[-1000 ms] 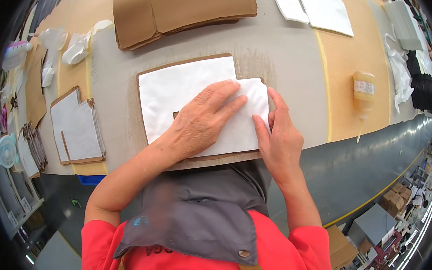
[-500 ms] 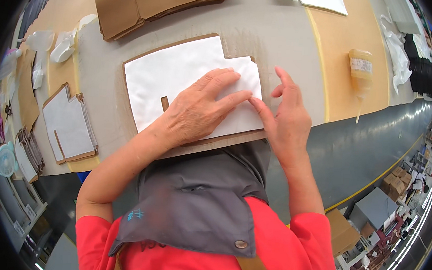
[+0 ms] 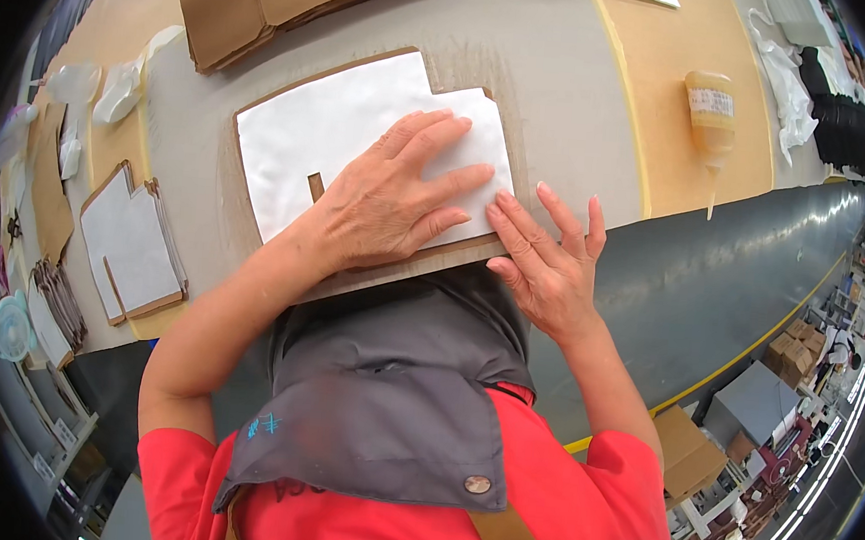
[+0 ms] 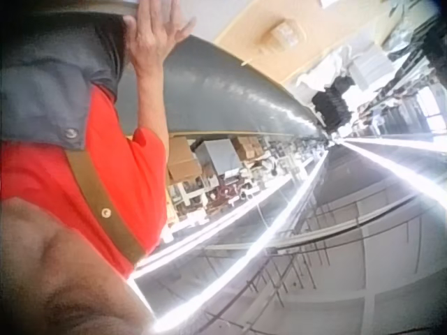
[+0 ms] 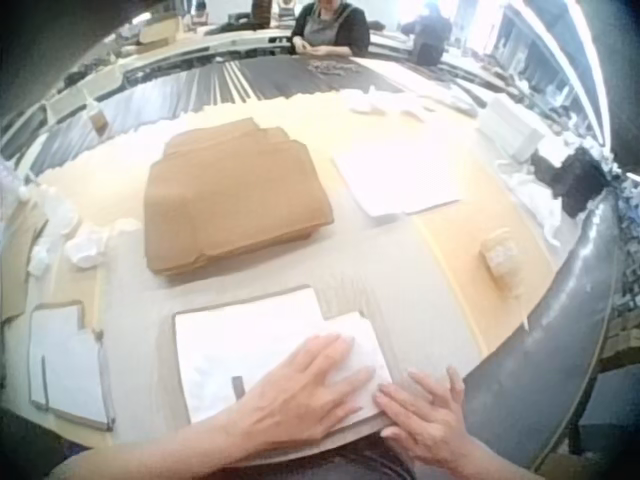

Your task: The person applies glue from a squeeze bottle onto brown cardboard pieces and then places white paper cutouts on top. They smooth the paper down with their hands and move the finished units to a stack on the left side of the table. The process is repeated for multiple units.

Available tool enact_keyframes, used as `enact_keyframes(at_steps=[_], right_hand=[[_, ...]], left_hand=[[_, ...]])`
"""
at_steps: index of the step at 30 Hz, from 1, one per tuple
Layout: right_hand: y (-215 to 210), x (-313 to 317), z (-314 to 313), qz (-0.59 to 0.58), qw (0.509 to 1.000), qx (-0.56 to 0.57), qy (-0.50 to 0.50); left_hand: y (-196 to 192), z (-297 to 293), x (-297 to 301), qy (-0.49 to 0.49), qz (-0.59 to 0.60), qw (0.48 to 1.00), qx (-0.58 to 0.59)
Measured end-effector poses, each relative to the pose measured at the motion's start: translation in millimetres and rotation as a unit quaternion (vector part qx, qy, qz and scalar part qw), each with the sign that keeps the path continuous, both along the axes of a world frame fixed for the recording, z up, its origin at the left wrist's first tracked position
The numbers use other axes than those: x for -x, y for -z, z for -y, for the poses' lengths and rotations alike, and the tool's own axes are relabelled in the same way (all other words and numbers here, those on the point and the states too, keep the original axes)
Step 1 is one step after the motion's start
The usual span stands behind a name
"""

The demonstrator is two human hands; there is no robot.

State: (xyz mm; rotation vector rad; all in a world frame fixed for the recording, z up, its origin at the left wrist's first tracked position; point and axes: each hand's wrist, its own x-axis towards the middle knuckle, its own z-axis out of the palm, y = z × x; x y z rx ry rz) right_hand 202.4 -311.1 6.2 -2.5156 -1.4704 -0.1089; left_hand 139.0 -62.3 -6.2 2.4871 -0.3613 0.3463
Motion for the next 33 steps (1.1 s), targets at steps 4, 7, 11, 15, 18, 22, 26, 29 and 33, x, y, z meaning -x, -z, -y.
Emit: enact_keyframes(at_steps=[4,7,11,15,18,22,26,29,33], right_hand=[[-6,1,-4,-0.007,1.000,0.018,0.000],[-19,4,-7,-0.035,0.999,-0.019,0.022],[-36,21,-36,-0.070,0.997,-0.034,-0.022],[-25,37,-64,-0.089,0.988,0.044,-0.118],[-16,40,-66,-0.071,0.981,0.101,-0.153],[-19,37,-66,-0.045,0.978,0.133,-0.154],[-36,27,-79,-0.085,0.986,0.090,-0.110],[-33,11,-114,-0.091,0.985,0.084,-0.117],[5,-8,-164,-0.024,0.990,0.058,-0.123]], left_hand=[[-7,-5,1,-0.006,-0.021,0.997,0.077],[-26,-23,10,-0.051,-0.032,0.991,0.118],[-42,-55,53,-0.134,-0.042,0.989,0.040],[-40,-53,121,-0.138,-0.139,0.978,-0.075],[-28,-40,149,-0.123,-0.198,0.964,-0.124],[-25,-38,156,-0.137,-0.189,0.961,-0.152],[-39,-46,143,-0.171,-0.162,0.962,-0.135],[-41,-49,111,-0.211,-0.134,0.961,-0.120],[1,-60,56,-0.280,-0.076,0.949,-0.122]])
